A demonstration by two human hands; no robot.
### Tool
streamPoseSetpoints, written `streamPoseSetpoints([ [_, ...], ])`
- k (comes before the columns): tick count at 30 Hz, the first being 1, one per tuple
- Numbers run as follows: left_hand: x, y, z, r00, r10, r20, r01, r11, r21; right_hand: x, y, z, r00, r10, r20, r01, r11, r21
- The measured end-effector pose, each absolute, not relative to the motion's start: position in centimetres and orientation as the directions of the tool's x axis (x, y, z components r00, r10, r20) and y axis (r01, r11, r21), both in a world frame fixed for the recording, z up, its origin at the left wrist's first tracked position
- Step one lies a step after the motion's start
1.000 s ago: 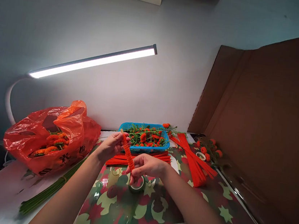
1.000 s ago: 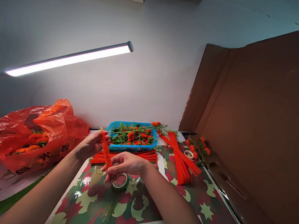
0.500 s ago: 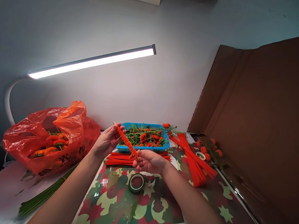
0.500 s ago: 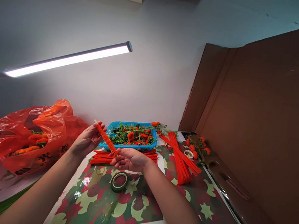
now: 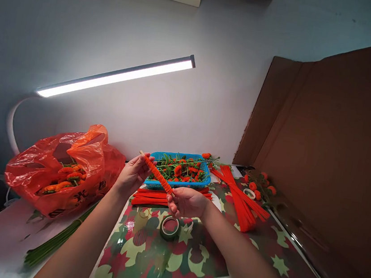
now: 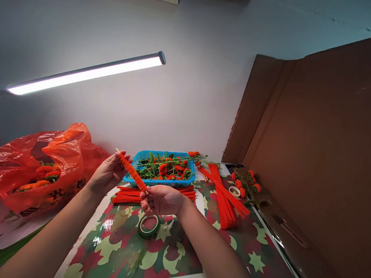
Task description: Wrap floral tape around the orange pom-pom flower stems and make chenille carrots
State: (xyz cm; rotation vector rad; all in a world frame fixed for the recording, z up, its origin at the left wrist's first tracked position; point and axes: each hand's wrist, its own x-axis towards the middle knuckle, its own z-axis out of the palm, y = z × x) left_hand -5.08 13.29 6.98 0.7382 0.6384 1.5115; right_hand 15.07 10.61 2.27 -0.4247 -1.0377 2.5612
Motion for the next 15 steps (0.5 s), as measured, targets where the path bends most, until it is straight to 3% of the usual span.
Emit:
streamPoseSetpoints([
  [15, -6.2, 13.6, 6.6, 0.036, 0.98, 0.196, -0.476, -0.156, 0.866, 15.1, 11.0, 2.2, -0.841, 0.505, -0.196, -0.251, -0.684, -0.685],
])
